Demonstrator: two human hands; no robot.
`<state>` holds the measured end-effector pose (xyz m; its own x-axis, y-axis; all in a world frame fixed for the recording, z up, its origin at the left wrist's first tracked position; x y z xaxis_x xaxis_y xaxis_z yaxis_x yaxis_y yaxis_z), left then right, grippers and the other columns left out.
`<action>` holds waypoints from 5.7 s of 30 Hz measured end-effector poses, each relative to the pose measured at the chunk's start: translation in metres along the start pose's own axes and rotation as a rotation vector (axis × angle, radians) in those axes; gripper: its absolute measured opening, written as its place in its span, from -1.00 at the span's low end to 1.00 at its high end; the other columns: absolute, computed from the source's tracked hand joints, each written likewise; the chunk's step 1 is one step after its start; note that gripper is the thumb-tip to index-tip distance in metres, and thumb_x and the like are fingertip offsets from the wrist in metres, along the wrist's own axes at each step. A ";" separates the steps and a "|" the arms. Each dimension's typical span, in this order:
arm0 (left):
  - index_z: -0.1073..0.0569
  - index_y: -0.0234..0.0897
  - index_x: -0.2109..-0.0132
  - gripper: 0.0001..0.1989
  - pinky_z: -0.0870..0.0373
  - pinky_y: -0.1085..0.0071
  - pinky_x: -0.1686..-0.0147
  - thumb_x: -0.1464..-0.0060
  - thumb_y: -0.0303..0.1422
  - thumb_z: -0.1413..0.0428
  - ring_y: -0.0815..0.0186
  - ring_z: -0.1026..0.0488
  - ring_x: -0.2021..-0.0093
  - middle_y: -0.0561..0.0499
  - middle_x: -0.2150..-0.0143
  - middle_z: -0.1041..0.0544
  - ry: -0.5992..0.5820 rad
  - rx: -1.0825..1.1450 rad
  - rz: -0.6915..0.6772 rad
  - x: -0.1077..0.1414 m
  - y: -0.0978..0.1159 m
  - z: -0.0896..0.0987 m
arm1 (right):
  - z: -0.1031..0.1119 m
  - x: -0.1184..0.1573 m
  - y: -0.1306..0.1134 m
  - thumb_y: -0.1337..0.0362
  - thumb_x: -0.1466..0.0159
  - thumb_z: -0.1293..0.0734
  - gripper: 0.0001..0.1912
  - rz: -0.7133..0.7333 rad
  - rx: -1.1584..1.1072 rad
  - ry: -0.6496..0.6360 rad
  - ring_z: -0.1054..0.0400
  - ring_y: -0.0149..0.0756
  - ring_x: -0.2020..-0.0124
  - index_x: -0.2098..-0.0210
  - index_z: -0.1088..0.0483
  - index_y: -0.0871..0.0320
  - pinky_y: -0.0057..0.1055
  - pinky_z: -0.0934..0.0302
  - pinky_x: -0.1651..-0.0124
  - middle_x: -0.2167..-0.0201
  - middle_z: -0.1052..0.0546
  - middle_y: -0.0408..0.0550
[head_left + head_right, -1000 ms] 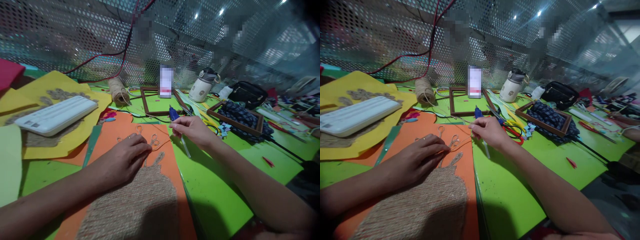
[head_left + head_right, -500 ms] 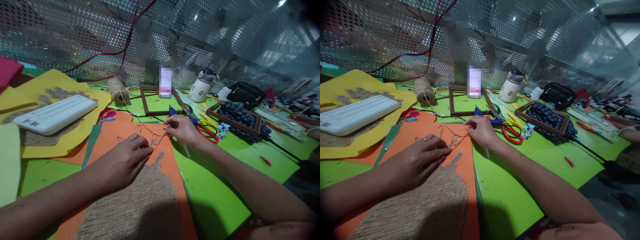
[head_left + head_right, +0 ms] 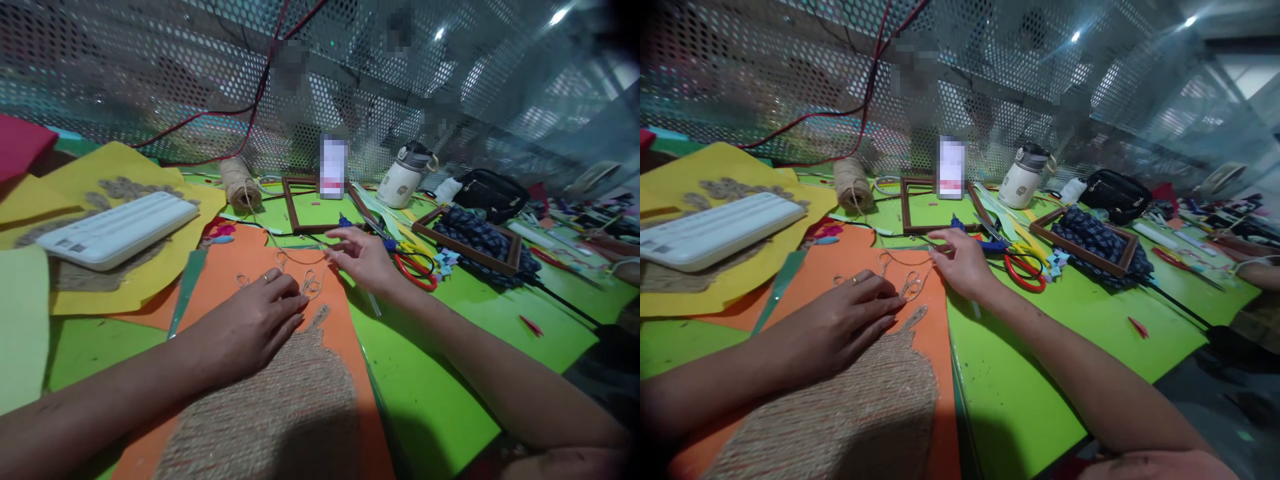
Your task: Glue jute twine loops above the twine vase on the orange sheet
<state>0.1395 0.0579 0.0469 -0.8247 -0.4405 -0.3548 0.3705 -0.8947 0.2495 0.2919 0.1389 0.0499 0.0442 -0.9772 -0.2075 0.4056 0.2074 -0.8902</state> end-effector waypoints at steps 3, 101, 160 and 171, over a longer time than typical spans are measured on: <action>-0.55 -0.34 -0.02 -0.64 -0.42 0.16 0.16 -0.45 -0.34 0.13 0.14 -0.40 0.12 -0.17 0.09 -0.50 -0.001 0.011 0.008 0.000 -0.001 0.000 | 0.014 0.001 -0.002 0.49 -0.19 -0.40 -0.89 -0.008 0.341 0.065 -0.43 -0.32 0.39 0.37 -0.55 0.19 -0.33 -0.34 0.27 0.33 -0.56 -0.04; -0.52 -0.40 -0.13 -0.63 -0.40 0.04 -0.03 -0.37 -0.43 0.11 0.06 -0.38 0.00 -0.19 -0.05 -0.56 0.017 -0.011 0.104 -0.008 -0.014 -0.002 | -0.014 0.062 -0.062 0.46 -0.40 -0.22 -0.80 0.522 0.473 -0.099 -0.39 -0.14 0.12 0.03 -0.37 0.16 -0.13 -0.33 0.04 0.18 -0.56 0.05; -0.53 -0.38 -0.03 -0.68 -0.39 0.02 0.08 -0.29 -0.45 0.06 0.03 -0.35 0.12 -0.20 0.10 -0.51 -0.016 -0.120 0.119 -0.009 -0.013 -0.007 | -0.051 0.073 -0.051 0.48 -0.43 -0.18 -0.60 0.572 0.641 -0.327 -0.30 -0.03 0.00 -0.24 -0.23 0.19 0.00 -0.35 -0.04 0.05 -0.55 0.18; -0.54 -0.32 0.09 -0.72 -0.37 0.08 0.08 -0.33 -0.42 0.07 0.07 -0.34 0.14 -0.16 0.13 -0.49 -0.002 -0.094 0.121 -0.008 -0.015 -0.005 | -0.043 0.083 -0.070 0.45 -0.45 -0.16 -0.63 0.683 0.577 -0.311 -0.34 -0.07 0.03 -0.22 -0.26 0.24 -0.03 -0.38 -0.04 0.06 -0.55 0.17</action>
<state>0.1427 0.0742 0.0421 -0.7724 -0.5453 -0.3258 0.5053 -0.8382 0.2050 0.2281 0.0451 0.0776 0.6464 -0.6381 -0.4183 0.5876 0.7660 -0.2606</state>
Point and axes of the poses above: each hand's wrist, its own x-axis away from the middle knuckle, its own z-axis out of the back of the hand, y = z × x, the point moved 10 cm from there along -x, towards the middle knuckle
